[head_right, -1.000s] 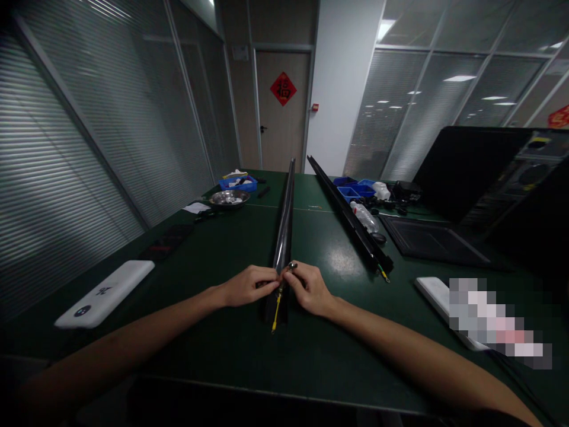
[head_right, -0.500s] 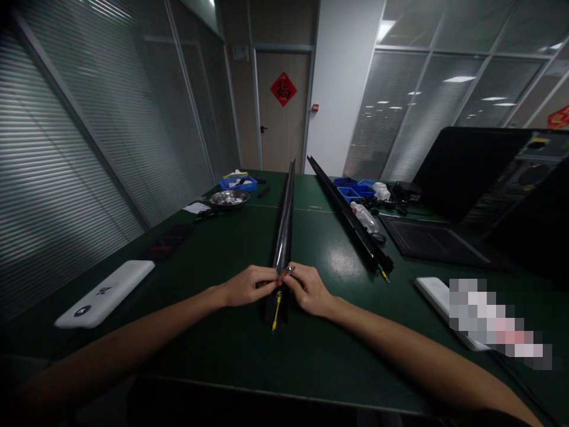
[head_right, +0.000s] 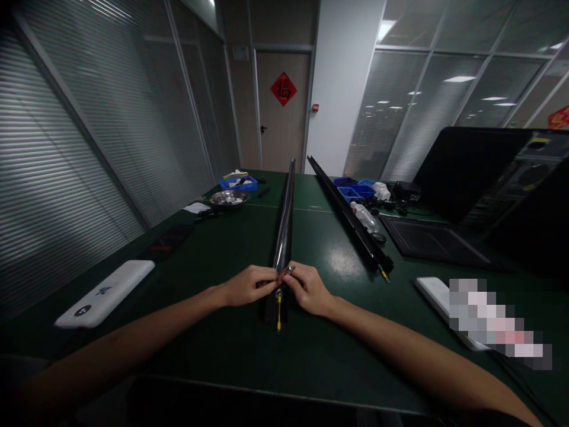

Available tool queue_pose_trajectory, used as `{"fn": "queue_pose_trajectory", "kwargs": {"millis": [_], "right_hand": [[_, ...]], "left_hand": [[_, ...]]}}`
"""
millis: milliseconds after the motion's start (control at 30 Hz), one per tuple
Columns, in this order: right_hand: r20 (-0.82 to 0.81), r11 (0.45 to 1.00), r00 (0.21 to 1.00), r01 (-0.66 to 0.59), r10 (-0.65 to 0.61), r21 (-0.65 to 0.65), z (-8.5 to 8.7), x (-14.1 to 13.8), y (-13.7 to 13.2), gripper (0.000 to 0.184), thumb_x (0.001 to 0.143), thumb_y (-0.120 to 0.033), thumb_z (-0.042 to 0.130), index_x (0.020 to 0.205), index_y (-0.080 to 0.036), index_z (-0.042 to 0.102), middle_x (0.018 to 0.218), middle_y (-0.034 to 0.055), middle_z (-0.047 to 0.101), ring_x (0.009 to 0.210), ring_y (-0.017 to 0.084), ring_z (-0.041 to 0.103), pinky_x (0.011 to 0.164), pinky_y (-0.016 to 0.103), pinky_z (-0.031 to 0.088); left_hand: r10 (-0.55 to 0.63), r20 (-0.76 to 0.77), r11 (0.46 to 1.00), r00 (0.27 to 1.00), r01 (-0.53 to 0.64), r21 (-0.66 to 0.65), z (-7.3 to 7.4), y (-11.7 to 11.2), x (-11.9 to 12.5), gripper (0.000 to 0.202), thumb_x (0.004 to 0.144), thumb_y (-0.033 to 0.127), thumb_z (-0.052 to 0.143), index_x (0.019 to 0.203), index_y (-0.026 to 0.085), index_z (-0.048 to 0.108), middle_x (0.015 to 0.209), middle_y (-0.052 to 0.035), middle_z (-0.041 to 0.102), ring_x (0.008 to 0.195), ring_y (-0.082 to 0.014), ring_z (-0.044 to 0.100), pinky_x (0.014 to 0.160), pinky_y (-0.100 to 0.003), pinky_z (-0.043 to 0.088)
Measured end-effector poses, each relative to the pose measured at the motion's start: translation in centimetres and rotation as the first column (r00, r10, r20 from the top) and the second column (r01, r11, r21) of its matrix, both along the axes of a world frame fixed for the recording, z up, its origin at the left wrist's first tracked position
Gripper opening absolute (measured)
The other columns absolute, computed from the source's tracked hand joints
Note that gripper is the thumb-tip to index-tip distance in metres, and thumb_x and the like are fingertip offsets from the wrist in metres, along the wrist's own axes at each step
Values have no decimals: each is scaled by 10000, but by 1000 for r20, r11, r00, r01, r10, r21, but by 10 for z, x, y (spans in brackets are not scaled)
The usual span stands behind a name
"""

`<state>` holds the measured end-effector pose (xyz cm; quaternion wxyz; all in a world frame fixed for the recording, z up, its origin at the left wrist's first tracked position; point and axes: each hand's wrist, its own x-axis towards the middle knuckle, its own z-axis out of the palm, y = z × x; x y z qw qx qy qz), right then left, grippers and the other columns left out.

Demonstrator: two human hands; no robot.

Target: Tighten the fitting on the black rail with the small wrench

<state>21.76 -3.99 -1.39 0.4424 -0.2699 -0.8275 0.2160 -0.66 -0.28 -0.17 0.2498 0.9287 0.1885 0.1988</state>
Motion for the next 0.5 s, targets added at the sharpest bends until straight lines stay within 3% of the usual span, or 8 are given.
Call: {"fn": "queue_pose_trajectory", "kwargs": {"millis": [300,500], "right_hand": [[-11,997,997,77,-77,-3,1,-1,-3,260,1061,-303,466,939,-186,664,861,58,683,761,184,640,713,312,503],[5,999,1000,31,-31,-28,-1,-1,-2,288,1068,-333,446,937,-190,660,861,55,676,769,187,643,721,311,508]], "left_hand": [[-13,14,999,1000,13,-37,1,1,0,241,1042,255,461,922,145,640,871,-38,618,758,-156,593,725,-244,449],[-17,15,999,1000,17,-38,-1,1,0,238,1042,253,460,935,146,644,882,-41,618,764,-159,590,736,-251,443]]}}
